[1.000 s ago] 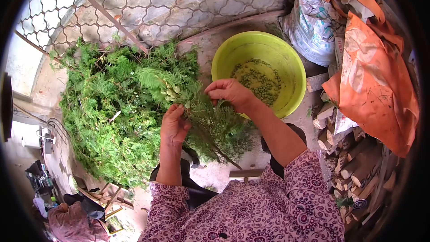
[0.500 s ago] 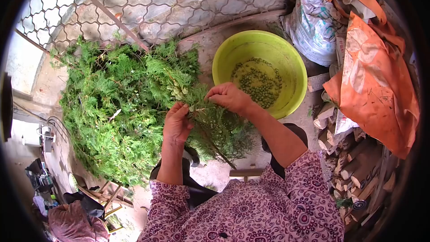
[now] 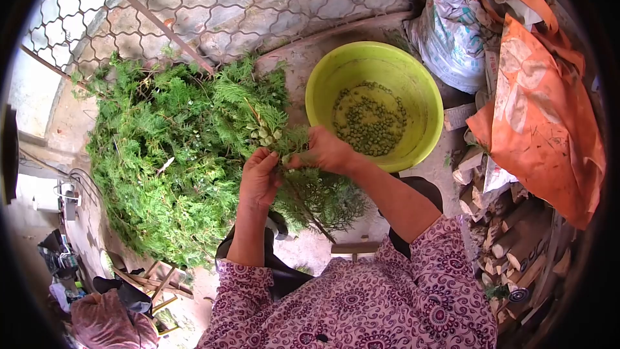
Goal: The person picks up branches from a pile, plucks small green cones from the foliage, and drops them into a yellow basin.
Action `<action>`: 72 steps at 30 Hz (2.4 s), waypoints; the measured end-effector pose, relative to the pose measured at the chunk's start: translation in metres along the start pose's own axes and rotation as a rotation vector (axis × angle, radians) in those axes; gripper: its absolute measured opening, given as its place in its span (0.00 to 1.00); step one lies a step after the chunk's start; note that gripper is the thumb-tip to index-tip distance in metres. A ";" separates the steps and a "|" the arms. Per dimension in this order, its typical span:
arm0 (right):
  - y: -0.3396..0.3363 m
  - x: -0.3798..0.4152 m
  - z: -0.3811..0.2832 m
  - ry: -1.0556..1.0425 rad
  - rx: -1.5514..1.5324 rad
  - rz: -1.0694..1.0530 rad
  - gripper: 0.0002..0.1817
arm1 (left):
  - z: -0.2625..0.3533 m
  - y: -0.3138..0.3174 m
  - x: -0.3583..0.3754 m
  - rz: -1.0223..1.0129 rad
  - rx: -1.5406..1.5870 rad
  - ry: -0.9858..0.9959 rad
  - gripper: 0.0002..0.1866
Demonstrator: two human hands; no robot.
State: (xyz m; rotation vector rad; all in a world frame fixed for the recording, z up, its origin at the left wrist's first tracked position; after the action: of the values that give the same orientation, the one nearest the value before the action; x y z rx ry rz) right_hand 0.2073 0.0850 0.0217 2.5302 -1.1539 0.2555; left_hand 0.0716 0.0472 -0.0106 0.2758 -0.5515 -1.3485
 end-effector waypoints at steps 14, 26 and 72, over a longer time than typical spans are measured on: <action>-0.001 0.032 -0.021 0.265 0.244 0.107 0.36 | -0.002 0.013 0.005 -0.034 -0.138 0.068 0.04; -0.002 0.035 -0.011 0.269 -0.361 -0.110 0.07 | 0.014 -0.016 -0.005 0.161 -0.270 0.324 0.05; -0.105 0.035 -0.017 -0.152 0.979 0.927 0.07 | 0.010 0.004 -0.009 0.062 -0.474 0.352 0.05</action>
State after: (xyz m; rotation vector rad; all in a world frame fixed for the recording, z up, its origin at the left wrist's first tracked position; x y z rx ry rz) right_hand 0.3091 0.1311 0.0229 2.4595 -2.7253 1.0822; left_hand 0.0682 0.0582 -0.0021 0.1005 0.0589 -1.2920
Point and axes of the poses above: each hand's wrist, its own x-axis away from the middle knuckle, its own y-axis out of the palm, z = x × y, the point moved 5 cm from there along -x, towards the middle knuckle, and after that the axes turned 14 degrees about y, right-handed, at the moved point
